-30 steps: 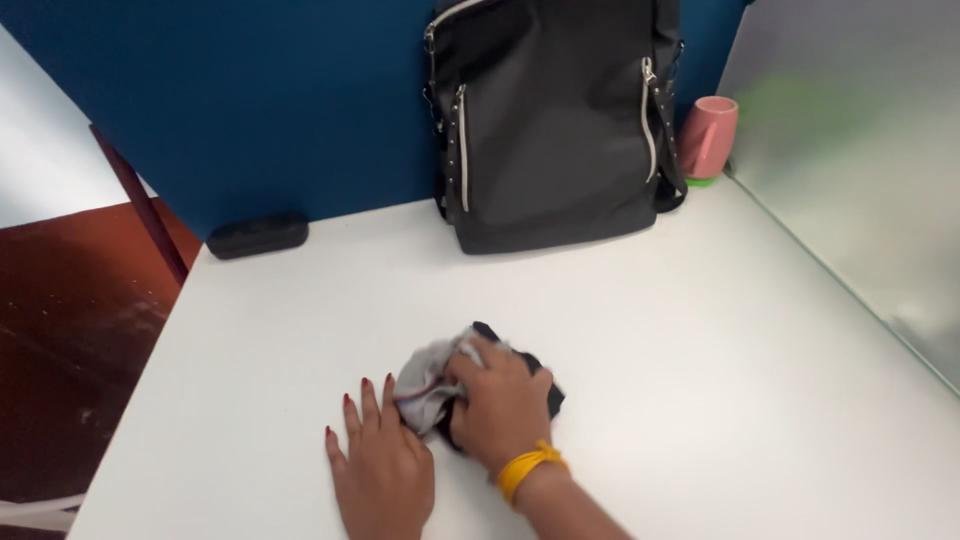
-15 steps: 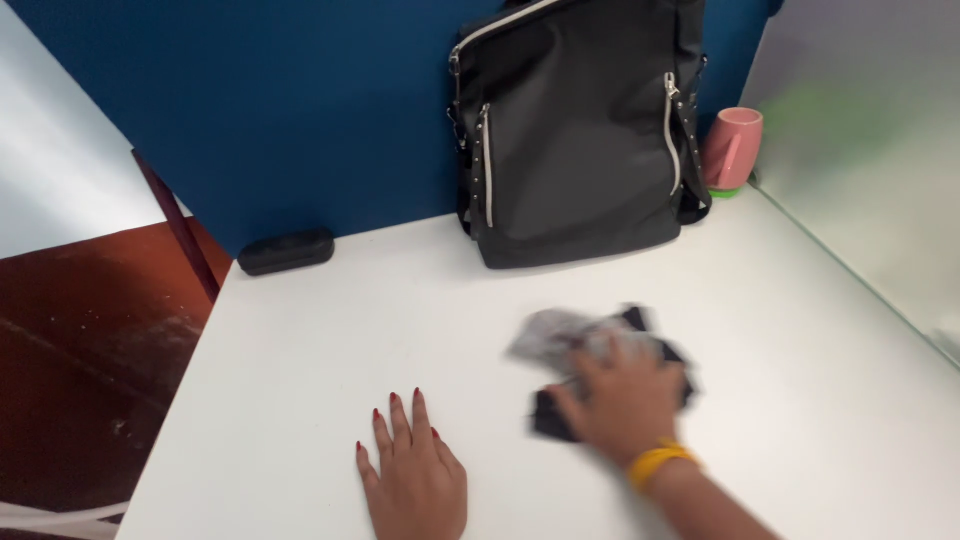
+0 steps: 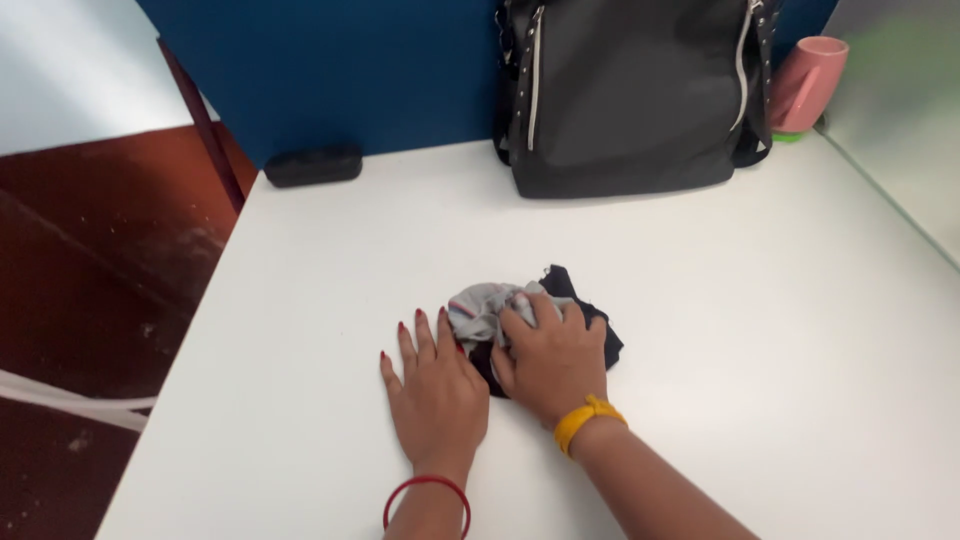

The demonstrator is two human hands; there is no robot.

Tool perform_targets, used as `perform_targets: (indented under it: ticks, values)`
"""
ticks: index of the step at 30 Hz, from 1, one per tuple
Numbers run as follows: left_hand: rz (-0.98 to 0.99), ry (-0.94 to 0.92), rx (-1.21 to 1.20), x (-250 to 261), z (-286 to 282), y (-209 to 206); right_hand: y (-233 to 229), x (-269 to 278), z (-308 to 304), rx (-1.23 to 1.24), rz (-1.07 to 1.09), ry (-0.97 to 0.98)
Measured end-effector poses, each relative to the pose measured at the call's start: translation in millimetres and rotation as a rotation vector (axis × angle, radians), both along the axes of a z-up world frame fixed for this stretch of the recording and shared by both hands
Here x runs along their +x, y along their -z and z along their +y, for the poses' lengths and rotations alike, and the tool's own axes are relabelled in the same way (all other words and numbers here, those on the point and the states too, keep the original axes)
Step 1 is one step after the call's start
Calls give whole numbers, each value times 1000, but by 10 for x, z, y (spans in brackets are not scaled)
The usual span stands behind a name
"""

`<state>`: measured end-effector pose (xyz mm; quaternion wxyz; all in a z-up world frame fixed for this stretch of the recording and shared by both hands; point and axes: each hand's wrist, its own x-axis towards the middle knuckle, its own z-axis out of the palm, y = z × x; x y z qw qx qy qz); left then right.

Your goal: Cleaning a white desk surface with a cloth.

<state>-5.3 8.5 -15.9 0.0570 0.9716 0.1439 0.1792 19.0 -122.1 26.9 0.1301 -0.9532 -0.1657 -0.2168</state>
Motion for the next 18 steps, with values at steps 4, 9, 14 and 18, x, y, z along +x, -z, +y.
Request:
perform_targets:
  ticks: [4,9,14,18]
  values:
    - [0,12,-12,3,-67,-24,34,127,-165,-119,3,-69]
    - [43,7,-5,-19,-8,-42,25,82,-121,-80,34,-10]
    - [1,36,13,-30,15,2,97,47,-78,-26,-50,95]
    - [-15,33,7,-19,21,9,91,41,-87,-10,-36,89]
